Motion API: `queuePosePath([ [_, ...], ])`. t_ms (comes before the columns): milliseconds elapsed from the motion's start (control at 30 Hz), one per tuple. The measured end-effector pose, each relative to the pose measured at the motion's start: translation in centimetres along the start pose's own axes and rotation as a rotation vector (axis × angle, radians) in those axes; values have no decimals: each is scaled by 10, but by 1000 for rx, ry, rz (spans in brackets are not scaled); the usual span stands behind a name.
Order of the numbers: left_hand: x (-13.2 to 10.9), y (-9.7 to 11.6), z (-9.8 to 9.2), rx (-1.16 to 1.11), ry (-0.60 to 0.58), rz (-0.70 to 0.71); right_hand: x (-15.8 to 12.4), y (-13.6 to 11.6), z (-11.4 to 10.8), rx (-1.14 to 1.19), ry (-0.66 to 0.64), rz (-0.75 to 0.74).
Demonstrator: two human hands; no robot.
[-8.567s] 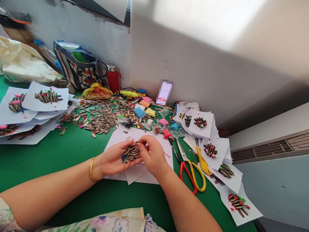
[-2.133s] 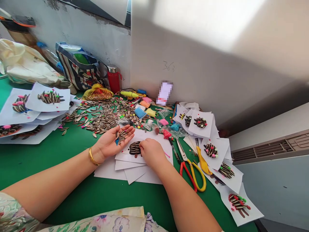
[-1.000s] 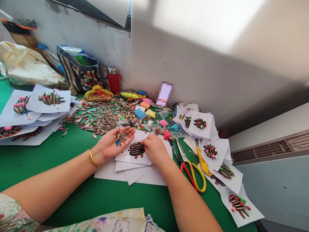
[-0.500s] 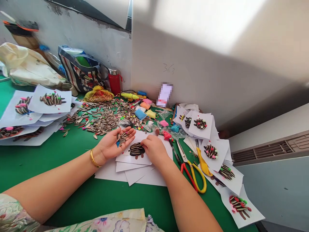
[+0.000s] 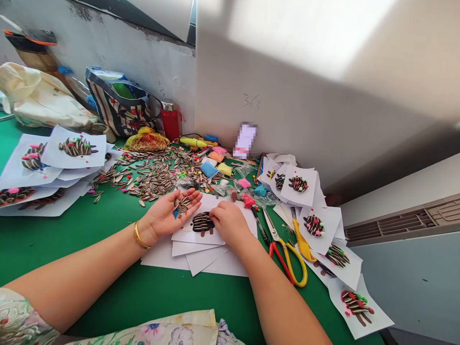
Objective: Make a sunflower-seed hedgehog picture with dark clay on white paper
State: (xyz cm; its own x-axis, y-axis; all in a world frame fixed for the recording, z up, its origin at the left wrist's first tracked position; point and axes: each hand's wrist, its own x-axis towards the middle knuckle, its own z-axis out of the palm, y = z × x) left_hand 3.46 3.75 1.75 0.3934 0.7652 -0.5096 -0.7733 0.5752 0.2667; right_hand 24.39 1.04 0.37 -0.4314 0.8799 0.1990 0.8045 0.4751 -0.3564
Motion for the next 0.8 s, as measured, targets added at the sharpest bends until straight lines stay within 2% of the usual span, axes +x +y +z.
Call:
queuePosePath([
  [300,3,0,-3,0,-13,0,-4,7,-9,-5,34,56],
  [400,4,0,-4,9,-11,2,-4,9,-9,-8,0,88],
  [533,4,0,-4,13,12,1,-2,7,-6,-8,-51,74],
  [800,3,-1,-2,22,15,6,0,3,-1,27,-40,41],
])
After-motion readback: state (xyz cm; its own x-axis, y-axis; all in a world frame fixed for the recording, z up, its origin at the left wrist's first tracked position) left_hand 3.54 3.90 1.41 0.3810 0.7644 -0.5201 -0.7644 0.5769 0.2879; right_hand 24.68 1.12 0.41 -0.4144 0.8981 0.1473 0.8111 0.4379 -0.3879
